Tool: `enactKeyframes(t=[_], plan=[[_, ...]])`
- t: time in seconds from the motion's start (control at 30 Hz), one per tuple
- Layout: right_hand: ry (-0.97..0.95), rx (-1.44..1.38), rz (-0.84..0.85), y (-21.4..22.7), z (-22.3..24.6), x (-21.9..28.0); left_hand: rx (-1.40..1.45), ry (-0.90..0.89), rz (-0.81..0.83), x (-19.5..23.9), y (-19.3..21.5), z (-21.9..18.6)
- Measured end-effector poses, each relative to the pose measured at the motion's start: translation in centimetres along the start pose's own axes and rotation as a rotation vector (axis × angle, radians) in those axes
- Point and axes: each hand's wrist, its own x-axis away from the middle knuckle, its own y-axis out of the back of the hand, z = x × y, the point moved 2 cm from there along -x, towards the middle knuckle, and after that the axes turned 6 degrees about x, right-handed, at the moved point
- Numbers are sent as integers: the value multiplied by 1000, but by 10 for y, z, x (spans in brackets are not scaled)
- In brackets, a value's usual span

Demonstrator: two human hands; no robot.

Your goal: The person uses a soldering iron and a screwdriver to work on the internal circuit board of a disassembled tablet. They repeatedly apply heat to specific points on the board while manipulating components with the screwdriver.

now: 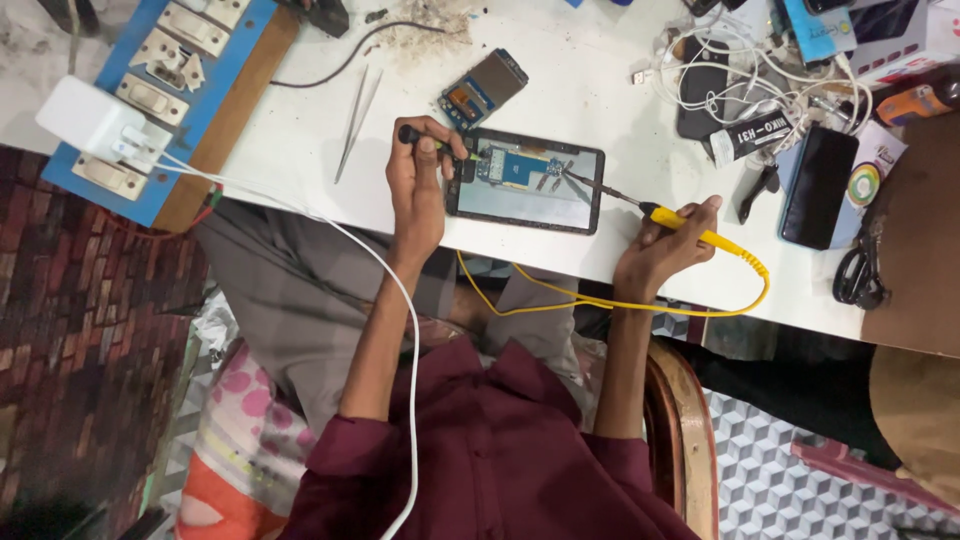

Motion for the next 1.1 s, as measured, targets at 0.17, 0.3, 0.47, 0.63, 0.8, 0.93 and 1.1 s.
enactKeyframes(t=[0.17, 0.3, 0.47, 0.63, 0.8, 0.93, 1.1], plan=[[34, 48, -33, 1, 0, 1, 130, 16, -93, 0, 1, -4], [71, 51, -12, 1, 1, 2, 131, 7, -61, -3, -3, -5], [56, 34, -4, -1, 3, 3, -61, -9, 0, -13, -5, -3], [73, 42, 18, -3, 6, 5, 67, 32, -15, -17, -2, 4], [79, 81, -18, -3, 4, 5, 54, 29, -30, -15, -1, 11], [83, 74, -42, -2, 3, 4, 98, 29, -29, -15, -1, 14], [113, 150, -62, 0, -1, 4, 69, 16, -3, -12, -3, 10]])
